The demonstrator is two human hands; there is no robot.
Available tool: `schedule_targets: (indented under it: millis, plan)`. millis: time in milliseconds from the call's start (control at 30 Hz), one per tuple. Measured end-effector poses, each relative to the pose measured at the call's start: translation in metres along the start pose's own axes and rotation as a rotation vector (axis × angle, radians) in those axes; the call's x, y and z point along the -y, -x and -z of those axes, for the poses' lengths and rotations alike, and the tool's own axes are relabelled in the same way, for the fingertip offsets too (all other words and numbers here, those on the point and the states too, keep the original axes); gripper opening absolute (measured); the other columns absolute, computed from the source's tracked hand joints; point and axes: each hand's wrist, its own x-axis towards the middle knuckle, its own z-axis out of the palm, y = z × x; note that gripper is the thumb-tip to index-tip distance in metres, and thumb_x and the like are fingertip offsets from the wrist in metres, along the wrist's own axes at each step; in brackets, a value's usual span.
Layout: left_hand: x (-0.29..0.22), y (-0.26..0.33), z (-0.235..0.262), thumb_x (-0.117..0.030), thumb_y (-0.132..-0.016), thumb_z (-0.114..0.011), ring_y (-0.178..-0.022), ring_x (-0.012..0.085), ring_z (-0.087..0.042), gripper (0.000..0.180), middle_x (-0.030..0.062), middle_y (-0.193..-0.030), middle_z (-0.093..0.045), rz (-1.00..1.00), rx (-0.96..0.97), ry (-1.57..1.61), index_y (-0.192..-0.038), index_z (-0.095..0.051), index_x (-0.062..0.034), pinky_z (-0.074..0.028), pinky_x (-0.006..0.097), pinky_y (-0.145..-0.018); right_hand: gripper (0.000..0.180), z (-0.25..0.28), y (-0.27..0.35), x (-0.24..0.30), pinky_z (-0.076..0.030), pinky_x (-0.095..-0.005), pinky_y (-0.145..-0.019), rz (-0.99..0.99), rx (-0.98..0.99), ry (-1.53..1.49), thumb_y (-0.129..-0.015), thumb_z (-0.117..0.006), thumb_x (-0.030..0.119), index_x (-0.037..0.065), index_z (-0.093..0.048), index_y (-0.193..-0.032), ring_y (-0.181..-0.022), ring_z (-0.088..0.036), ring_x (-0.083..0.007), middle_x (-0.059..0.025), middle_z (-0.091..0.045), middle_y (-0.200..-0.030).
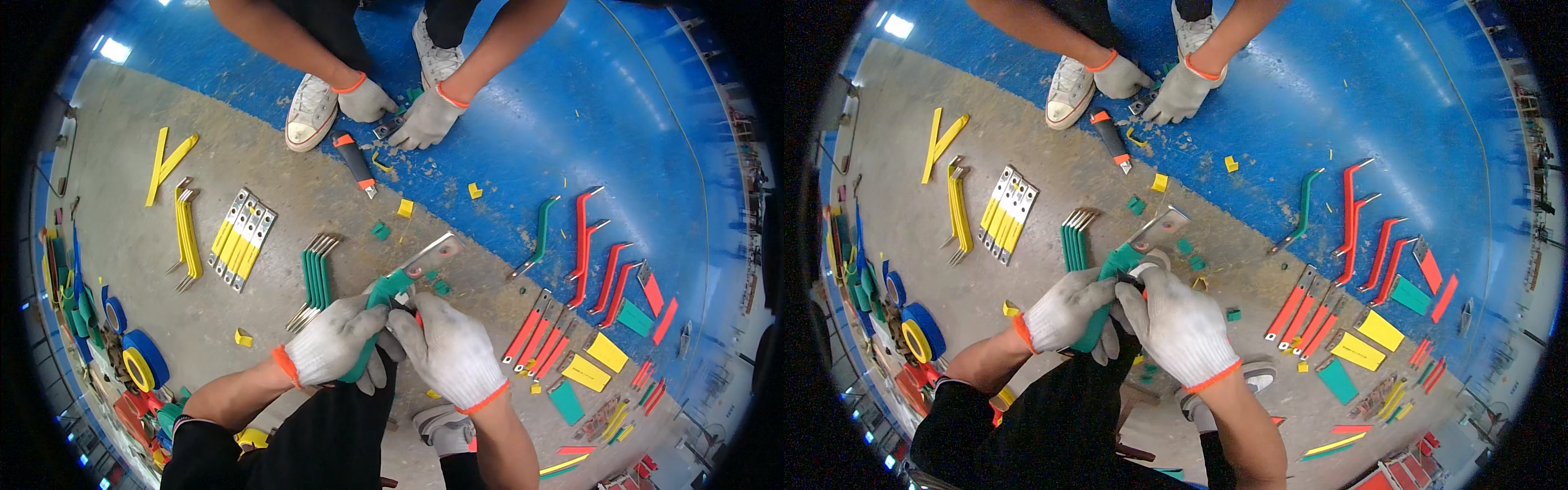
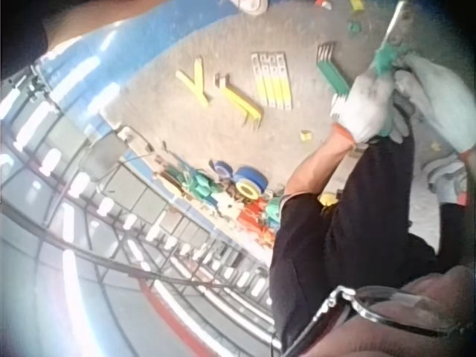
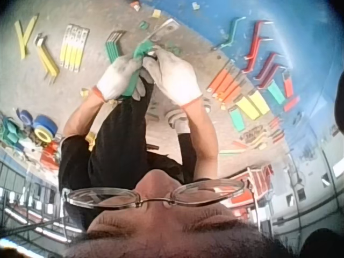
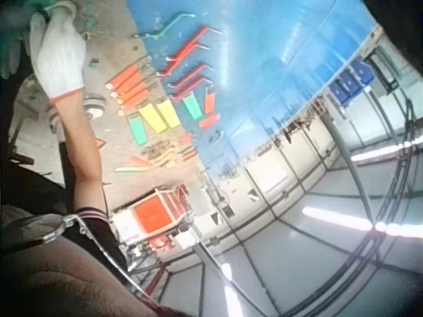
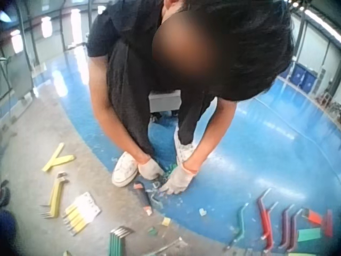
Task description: The person sits on the floor and uses a utility knife to strip the green insulation from multiple metal busbars. They hold each busbar with one hand and carefully cut away the insulation with the other, then place the finished pieces on the floor.
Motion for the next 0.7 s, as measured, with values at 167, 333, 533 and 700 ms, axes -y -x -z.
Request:
schedule_targets:
  millis: [167,333,533,700]
  plan:
    - [-0.003,0.004,-0.007,-0.022,-0.111,-0.038,-0.058,0.0191,-0.07,0.046,0.016,-0.092,-0.072,-0.066,-0.011,-0.076,-0.152,-0.035,-0.0007,-0.059,0.03,-0.049,0.036,0.001,-0.002,0.002,-0.055,-0.0465,-0.057,-0.108,0.078,-0.035,-0.103,-0.06,0.039,0.004,-0.063,-0.099,-0.066,-0.069,-0.0386,-0.0193,-0.068,-0.077]
    - [0.006,0.002,-0.012,-0.017,-0.109,-0.041,-0.058,0.0208,-0.072,0.04,0.0155,-0.079,-0.072,-0.146,-0.089,-0.251,-0.143,-0.043,0.0035,-0.058,0.032,-0.049,0.04,-0.003,0.0,0.003,-0.055,-0.0477,-0.058,-0.098,0.059,0.015,-0.104,-0.059,0.041,0.002,-0.061,-0.095,-0.066,-0.069,-0.0406,-0.0207,-0.068,-0.077]
    - [0.023,-0.007,-0.003,-0.018,-0.11,-0.044,-0.058,0.0216,-0.073,0.036,0.0154,-0.077,-0.071,-0.318,-0.116,-0.397,-0.137,-0.047,0.0053,-0.059,0.033,-0.05,0.038,-0.008,0.001,0.003,-0.055,-0.0471,-0.057,-0.06,-0.038,-0.022,-0.102,-0.063,0.038,0.001,-0.061,-0.092,-0.065,-0.069,-0.0401,-0.0209,-0.067,-0.076]
    - [0.009,0.001,-0.012,-0.018,-0.109,-0.044,-0.057,0.0219,-0.072,0.036,0.0149,-0.078,-0.072,-0.246,-0.111,-0.299,-0.137,-0.047,0.0054,-0.058,0.032,-0.049,0.037,-0.007,0.001,0.004,-0.054,-0.0476,-0.057,-0.066,-0.045,-0.036,-0.102,-0.064,0.037,0.002,-0.06,-0.091,-0.065,-0.068,-0.0402,-0.021,-0.066,-0.076]
